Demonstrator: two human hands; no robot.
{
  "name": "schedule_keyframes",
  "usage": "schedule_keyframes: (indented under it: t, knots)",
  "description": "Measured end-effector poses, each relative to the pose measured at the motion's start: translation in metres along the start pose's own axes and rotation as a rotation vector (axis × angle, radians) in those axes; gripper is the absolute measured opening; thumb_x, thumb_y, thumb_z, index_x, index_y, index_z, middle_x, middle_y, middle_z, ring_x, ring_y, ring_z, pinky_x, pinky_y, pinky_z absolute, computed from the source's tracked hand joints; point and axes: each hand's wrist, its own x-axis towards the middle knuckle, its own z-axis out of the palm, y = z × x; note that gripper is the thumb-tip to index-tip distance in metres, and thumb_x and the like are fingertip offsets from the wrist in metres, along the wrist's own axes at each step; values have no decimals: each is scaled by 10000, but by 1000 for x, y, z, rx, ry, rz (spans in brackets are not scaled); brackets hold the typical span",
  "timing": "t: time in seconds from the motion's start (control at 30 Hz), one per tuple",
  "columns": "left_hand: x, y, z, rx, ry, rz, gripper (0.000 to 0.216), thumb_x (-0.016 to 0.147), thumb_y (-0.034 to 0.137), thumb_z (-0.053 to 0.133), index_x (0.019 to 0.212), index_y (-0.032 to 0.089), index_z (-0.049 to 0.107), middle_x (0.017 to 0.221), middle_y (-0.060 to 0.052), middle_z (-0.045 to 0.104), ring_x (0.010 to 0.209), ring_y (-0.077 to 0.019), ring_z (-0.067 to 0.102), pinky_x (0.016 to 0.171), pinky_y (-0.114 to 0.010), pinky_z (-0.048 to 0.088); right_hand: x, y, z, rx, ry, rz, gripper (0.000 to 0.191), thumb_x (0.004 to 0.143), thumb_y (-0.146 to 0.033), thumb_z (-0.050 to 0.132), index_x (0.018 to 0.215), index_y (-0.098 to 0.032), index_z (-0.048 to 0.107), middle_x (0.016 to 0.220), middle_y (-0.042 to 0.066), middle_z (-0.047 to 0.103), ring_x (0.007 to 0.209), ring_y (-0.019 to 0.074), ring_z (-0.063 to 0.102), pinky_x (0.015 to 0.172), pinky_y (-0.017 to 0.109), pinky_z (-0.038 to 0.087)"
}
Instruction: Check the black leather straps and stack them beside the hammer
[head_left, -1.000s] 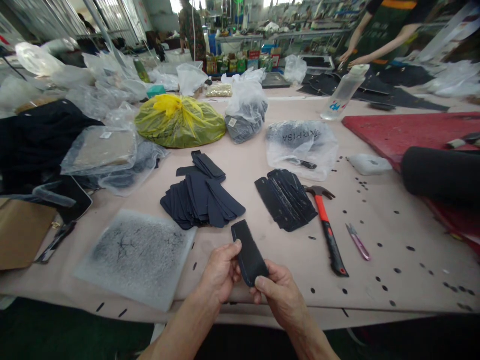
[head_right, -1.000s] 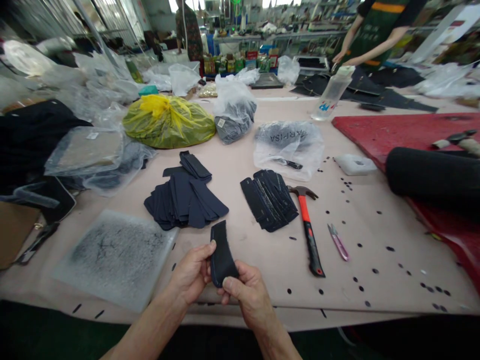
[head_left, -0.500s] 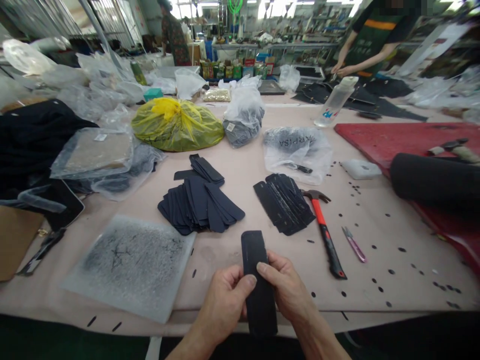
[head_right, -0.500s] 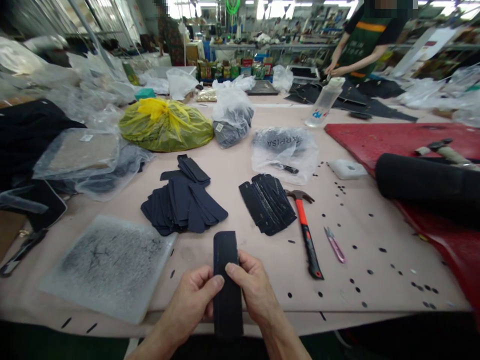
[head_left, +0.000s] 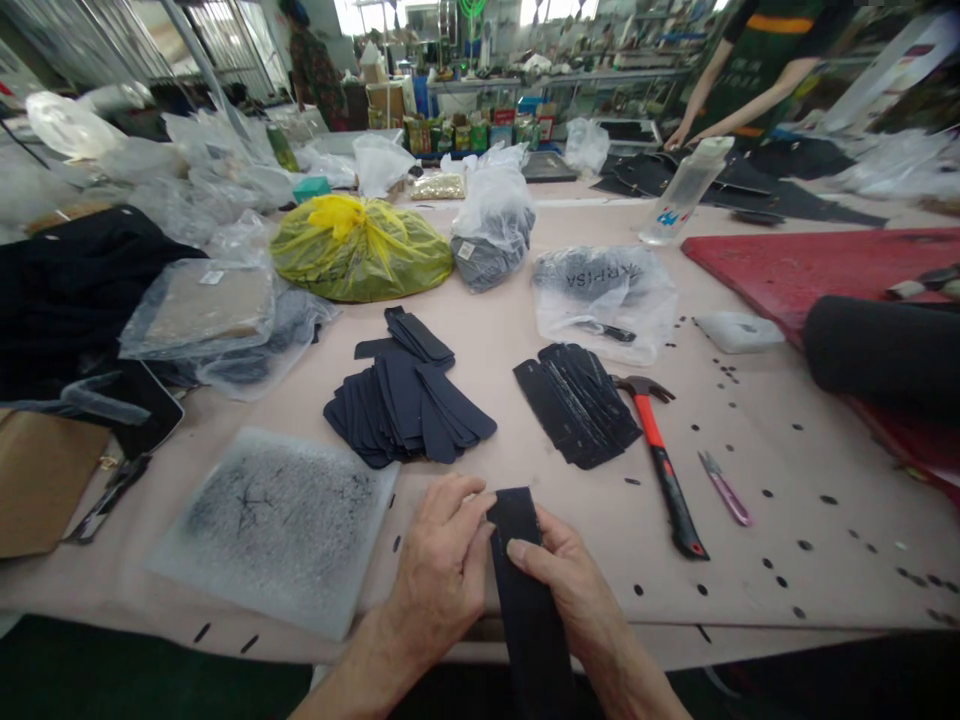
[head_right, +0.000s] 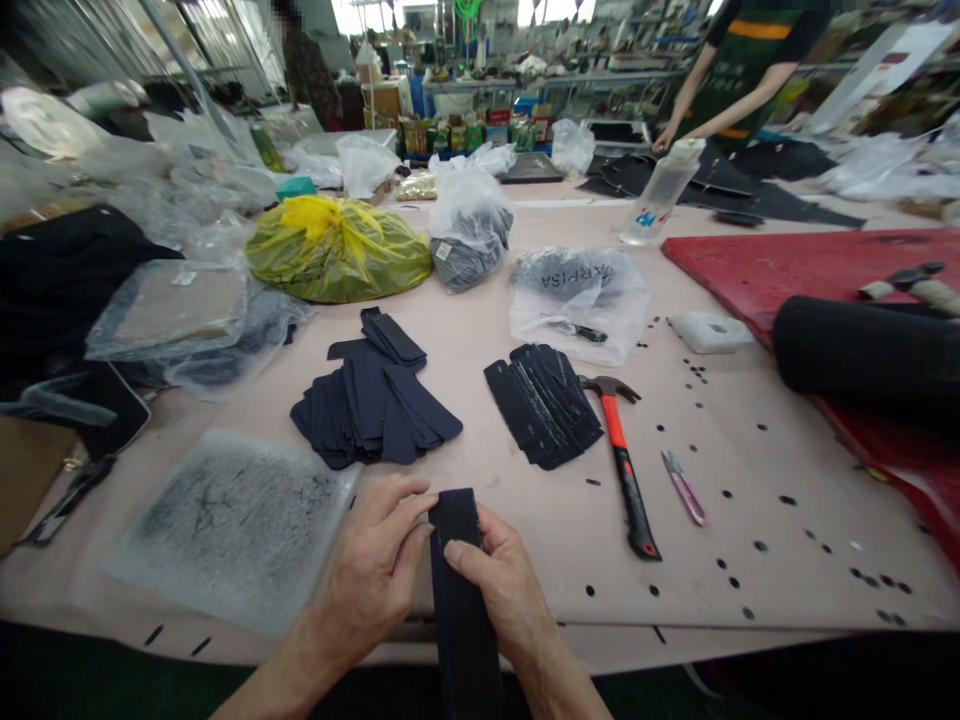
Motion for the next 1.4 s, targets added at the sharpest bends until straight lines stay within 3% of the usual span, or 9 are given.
schedule_keyframes:
  t: [0.1,0.27,0.4,0.77,1.17,1.4]
  knots:
    - [6,-1,-4,38,-89,53,262,881,66,477,1078,139,634,1051,-116,599,1042,-258,524,913,-444,451,-2,-2,-1,-6,-1,5,311,770,-258,731,1067,-173,692,754,0,603,587,99,430,527,189,377]
    - [5,0,-6,-8,-172,15,230,908,105,477,1029,155,667,922,-86,575,886,-219,525,763,-377,452,-4,-3,-5,18,-21,9,236,745,-288,756,935,-155,715,696,-7,565,565,92,393,497,182,337]
    - [6,4,-8,-91,-246,-12,237,916,93,454,1007,144,667,888,-74,570,874,-200,526,752,-342,453,-6,0,-7,42,-62,35,234,754,-299,756,932,-156,706,654,-24,523,544,86,376,486,178,324]
    - [10,12,-12,-142,-377,-64,234,920,96,448,974,157,668,862,-69,625,883,-209,557,770,-341,458,-11,-3,-6,-30,2,38,219,692,-312,759,809,-143,684,598,-44,463,507,79,331,460,184,287]
    - [6,15,-10,172,-509,-4,170,927,104,433,863,171,576,851,-44,585,842,-210,532,757,-354,469,-16,-8,5,-276,-15,-36,142,819,-291,630,818,-149,622,669,-29,471,580,109,359,512,217,319]
    - [-3,11,1,308,-447,108,142,856,80,458,814,159,568,802,-70,591,761,-230,534,676,-368,489,-16,-7,11,-483,29,-107,154,856,-269,565,752,-159,590,687,-21,451,646,139,383,559,239,343]
